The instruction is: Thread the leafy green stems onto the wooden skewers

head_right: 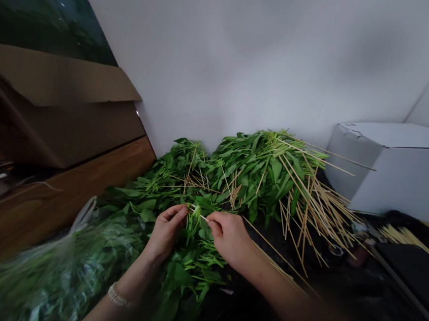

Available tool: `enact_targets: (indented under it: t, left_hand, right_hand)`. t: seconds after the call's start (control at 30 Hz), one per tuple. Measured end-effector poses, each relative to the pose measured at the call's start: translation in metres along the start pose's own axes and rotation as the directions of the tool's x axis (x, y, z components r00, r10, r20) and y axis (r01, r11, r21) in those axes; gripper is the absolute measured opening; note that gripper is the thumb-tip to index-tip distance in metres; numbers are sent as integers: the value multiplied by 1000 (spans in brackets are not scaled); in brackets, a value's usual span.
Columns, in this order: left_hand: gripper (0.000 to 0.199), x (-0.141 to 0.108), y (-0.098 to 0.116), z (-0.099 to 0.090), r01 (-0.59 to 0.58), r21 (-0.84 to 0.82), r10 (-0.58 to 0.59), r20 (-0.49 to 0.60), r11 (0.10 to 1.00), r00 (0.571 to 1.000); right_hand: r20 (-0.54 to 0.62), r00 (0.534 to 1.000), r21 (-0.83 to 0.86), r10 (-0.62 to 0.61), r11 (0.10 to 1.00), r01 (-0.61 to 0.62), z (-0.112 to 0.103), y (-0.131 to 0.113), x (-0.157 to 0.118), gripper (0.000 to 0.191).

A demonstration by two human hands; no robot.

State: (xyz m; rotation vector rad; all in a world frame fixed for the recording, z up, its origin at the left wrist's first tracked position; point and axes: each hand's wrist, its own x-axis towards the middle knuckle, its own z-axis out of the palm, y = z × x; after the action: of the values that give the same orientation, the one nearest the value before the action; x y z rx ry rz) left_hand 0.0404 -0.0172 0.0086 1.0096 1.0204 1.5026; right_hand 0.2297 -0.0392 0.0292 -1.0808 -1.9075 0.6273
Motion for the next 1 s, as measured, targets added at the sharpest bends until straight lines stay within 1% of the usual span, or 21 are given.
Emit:
enact_targets:
  t: [0.23, 0.43, 0.67, 0.87, 1.0]
  left_hand:
    - [27, 0, 0, 0, -6, 27, 6, 8, 1000, 1000]
    - [27, 0, 0, -1, 10, 24, -10, 27, 1000, 1000]
    - [31, 1, -2, -3, 45, 69, -49, 65, 997, 997]
    - [31, 0, -1, -2, 32, 125, -40, 63, 992, 997]
    - [32, -1, -2, -1, 39, 129, -48, 64, 991, 997]
  right_hand:
    - [0, 1000, -8, 3, 1000, -3, 0, 0, 0, 22]
    - [-2, 1000, -15, -9, 1000, 9, 0, 1, 0, 23]
    - [4, 1000, -26, -21, 999, 21, 1, 2, -1, 23]
    - [-19, 1000, -38, -13, 999, 12, 4, 1, -2, 23]
    - [-27, 999, -66, -36, 997, 34, 7, 2, -3, 23]
